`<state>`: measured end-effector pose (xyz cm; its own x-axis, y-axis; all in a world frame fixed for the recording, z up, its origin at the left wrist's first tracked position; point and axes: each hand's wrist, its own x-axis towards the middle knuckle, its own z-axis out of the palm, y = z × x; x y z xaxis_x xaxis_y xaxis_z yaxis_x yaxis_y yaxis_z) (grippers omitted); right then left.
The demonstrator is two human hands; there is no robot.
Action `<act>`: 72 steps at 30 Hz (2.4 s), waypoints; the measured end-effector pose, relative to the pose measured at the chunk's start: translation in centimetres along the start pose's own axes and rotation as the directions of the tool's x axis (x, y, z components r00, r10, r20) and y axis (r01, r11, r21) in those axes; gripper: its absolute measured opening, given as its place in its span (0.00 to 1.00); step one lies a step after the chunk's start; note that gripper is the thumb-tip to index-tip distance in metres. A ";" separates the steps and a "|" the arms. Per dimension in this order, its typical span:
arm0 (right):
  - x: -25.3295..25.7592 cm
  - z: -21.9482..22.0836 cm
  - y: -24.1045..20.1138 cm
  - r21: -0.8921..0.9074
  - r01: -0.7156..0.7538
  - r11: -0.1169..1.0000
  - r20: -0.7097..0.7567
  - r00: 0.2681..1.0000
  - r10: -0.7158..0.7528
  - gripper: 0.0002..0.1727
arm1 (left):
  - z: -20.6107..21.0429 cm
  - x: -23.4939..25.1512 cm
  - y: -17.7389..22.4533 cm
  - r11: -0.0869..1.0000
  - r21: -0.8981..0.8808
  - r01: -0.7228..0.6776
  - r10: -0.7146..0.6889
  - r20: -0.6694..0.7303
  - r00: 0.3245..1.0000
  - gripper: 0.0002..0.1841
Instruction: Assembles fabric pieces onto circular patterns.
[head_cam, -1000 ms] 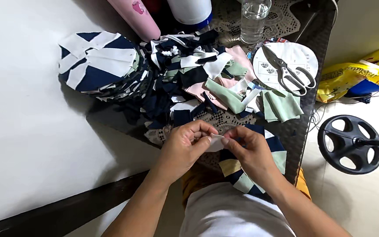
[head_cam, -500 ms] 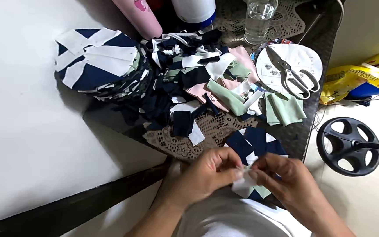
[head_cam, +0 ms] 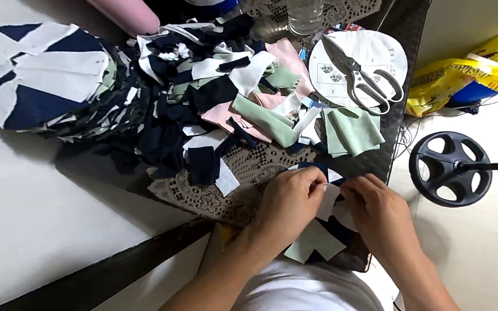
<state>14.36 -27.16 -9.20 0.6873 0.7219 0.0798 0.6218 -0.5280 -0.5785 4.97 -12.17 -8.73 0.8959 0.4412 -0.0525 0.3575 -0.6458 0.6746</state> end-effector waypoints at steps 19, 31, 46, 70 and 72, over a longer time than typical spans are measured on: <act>1.7 0.9 0.5 -0.131 0.003 0.991 -0.067 0.998 -0.012 0.09 | 1.5 2.4 -0.3 0.973 0.212 -0.096 0.130 -0.149 0.980 0.04; 1.6 1.1 1.0 -0.101 0.012 0.995 -0.090 0.996 -0.021 0.07 | 1.6 2.7 -0.3 0.967 0.233 -0.099 0.138 -0.153 0.979 0.04; -2.1 1.0 2.1 -0.027 0.091 0.996 -0.257 0.962 -0.094 0.11 | 1.4 -2.0 -1.4 0.955 0.295 -0.043 0.106 -0.203 0.973 0.12; -0.9 2.1 3.2 -0.025 -0.069 0.997 -0.248 0.967 0.060 0.09 | 3.8 -3.8 -2.0 0.869 0.460 -0.185 0.223 -0.028 0.974 0.34; -0.9 2.1 3.2 -0.028 -0.069 0.997 -0.240 0.969 0.060 0.09 | 3.9 -3.9 -2.1 0.859 0.477 -0.186 0.222 -0.021 0.975 0.35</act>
<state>14.99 -28.56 -12.79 0.7933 0.5606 0.2372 0.5834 -0.5887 -0.5595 1.75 -14.99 -12.85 0.9473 0.2994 0.1139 0.2666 -0.9340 0.2377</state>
